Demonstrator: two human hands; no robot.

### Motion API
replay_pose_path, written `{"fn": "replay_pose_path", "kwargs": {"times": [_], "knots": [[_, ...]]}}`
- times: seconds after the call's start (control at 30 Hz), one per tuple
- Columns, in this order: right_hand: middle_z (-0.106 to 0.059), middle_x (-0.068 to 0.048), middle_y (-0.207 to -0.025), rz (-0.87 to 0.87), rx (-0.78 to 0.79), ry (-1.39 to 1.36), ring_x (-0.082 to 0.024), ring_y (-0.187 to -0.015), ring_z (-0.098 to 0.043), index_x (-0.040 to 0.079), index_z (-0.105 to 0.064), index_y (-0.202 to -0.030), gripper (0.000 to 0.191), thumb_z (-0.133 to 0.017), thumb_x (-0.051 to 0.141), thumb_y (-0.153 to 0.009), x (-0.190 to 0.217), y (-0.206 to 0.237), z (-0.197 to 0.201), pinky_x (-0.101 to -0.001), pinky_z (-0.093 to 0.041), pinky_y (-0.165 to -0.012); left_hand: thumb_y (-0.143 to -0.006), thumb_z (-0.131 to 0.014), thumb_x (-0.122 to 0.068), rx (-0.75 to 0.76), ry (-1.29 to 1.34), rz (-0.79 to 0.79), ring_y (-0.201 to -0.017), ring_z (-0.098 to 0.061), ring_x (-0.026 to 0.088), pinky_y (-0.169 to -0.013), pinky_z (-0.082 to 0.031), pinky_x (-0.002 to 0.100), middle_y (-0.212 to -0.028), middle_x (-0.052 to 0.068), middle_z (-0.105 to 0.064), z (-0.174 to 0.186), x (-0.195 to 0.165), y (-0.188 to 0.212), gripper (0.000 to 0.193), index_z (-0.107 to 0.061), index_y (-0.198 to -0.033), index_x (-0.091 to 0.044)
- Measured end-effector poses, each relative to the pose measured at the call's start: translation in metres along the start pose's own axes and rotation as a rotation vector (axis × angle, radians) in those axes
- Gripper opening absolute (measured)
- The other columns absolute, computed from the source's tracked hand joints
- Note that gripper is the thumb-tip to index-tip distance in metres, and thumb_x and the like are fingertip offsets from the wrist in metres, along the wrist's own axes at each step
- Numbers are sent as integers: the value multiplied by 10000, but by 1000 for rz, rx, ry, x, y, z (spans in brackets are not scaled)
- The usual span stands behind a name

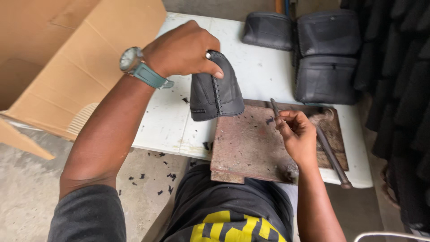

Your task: The person uses a metal awl and a hammer to work on the stitching of a black leather slip-on shoe. They repeatedly puncture the seam and tap the awl with the hammer while holding the shoe on a wooden block.

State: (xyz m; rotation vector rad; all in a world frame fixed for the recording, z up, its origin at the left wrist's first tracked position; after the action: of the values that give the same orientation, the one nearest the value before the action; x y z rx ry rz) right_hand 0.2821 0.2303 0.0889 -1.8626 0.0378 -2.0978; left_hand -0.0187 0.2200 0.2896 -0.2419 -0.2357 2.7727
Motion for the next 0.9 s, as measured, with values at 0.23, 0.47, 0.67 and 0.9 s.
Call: {"fn": "replay_pose_path", "kwargs": {"times": [0.23,0.47,0.67,0.9], "knots": [[-675,-38,-947,359,-17,134,-101,-870,-671,46,-615,-1055,214,-781,117,-939,30,15,-47,-261,-571,-779,-740,-879,-455,-135,-101,-176,-725,-717,370,-629,-567,465,-724,171,-717,12,-24,8,503,-775,-1015,-47],[-610,28,-594,469,-27,409,-69,-453,-553,38,-658,-1241,386,-808,139,-901,61,51,-79,-262,-445,-417,-789,-861,-474,65,-131,-69,-737,-702,394,-641,-565,488,-769,197,-705,17,-34,-20,466,-767,-900,-31],[-609,-27,-637,578,-70,572,-143,-499,-578,64,-602,-1403,553,-784,96,-882,82,62,-73,-311,-465,-492,-722,-892,-420,-50,-38,-299,-737,-720,372,-626,-572,462,-818,189,-729,13,-64,-44,492,-764,-1020,-49],[-769,-146,-1125,532,-173,520,-143,-679,-653,117,-626,-1172,395,-857,140,-852,106,58,-38,-272,-549,-609,-773,-855,-402,99,-39,-383,-805,-718,343,-675,-572,457,-799,158,-740,-7,-100,-56,397,-763,-974,-71]]}}
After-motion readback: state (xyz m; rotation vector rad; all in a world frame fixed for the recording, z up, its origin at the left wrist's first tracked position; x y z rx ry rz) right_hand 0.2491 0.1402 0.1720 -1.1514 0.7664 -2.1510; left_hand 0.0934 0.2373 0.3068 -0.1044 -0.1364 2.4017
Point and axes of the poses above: each hand's wrist, its own y-axis away from the middle knuckle, its own z-axis out of the back of the hand, x = y × z, the point moved 5 cm from there along -y, towards the middle knuckle
